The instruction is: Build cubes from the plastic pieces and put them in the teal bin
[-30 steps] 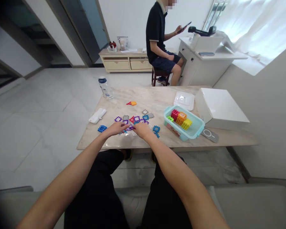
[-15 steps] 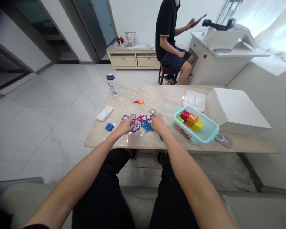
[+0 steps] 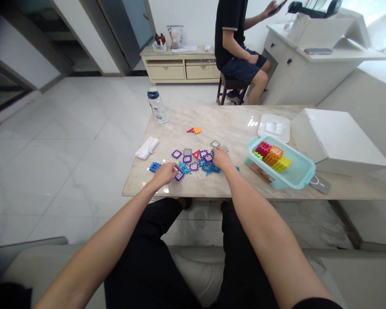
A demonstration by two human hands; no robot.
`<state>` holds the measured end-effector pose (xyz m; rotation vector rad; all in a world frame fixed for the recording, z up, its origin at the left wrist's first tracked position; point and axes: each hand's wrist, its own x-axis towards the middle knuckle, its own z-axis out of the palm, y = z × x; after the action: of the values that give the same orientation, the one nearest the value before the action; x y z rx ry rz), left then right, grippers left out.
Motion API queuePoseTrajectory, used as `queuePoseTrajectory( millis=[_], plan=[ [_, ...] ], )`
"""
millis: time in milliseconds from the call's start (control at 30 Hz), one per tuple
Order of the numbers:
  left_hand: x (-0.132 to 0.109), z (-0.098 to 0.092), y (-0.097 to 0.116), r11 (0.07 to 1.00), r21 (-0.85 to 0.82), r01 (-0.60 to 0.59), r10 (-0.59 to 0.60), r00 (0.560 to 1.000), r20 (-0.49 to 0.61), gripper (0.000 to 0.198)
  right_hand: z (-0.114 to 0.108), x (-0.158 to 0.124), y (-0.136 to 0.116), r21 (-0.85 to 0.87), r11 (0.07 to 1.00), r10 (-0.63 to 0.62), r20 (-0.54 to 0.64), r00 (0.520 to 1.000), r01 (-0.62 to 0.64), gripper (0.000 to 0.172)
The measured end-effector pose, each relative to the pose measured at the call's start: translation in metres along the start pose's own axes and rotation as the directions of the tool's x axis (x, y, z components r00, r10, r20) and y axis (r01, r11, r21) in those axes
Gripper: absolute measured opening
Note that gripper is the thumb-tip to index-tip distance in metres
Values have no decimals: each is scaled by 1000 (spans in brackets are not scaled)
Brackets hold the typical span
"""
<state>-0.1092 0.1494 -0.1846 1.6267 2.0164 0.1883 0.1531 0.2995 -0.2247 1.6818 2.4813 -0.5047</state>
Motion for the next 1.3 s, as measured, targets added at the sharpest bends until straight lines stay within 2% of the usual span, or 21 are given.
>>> queuePoseTrajectory(
  millis=[167, 367, 500, 700, 833, 933, 1033, 1167, 1233, 1300],
  plan=[
    [4, 28, 3, 994, -102, -47, 57, 994, 97, 25, 1, 4, -8, 17, 1000, -17, -2, 1000, 17, 48],
    [11, 46, 13, 974, -220, -47, 70, 993, 96, 28, 0, 3, -19, 66, 998, 22, -48, 999, -19, 40],
    [19, 47, 18, 950, -308, -54, 103, 984, 147, 28, -7, -2, -13, 111, 993, 57, -94, 994, -47, 32],
    [24, 32, 28, 931, -356, -73, 159, 963, 217, 25, -28, -17, 3, 172, 981, 131, -224, 966, -93, 30],
    [16, 30, 42, 935, -353, -6, 101, 963, 252, 27, -42, -40, 10, 313, 950, 126, -318, 940, -22, 27],
    [8, 35, 52, 944, -325, 60, 28, 965, 261, 26, -48, -61, 20, 421, 907, 132, -339, 931, 24, 23],
    [2, 35, 60, 951, -296, 91, -26, 976, 214, 26, -52, -78, 36, 505, 861, 142, -348, 927, 58, 20],
    [-2, 18, 74, 942, -337, 5, 1, 1000, 17, 26, -57, -90, 53, 632, 774, 225, -335, 915, 41, 23],
    [-3, 8, 84, 915, -395, -81, 62, 996, -61, 28, -60, -92, 52, 754, 656, 247, -266, 932, 41, 25],
    [-6, 2, 96, 873, -459, -162, 133, 987, -96, 34, -62, -93, 45, 858, 507, 185, -197, 963, 79, 28]
  ],
)
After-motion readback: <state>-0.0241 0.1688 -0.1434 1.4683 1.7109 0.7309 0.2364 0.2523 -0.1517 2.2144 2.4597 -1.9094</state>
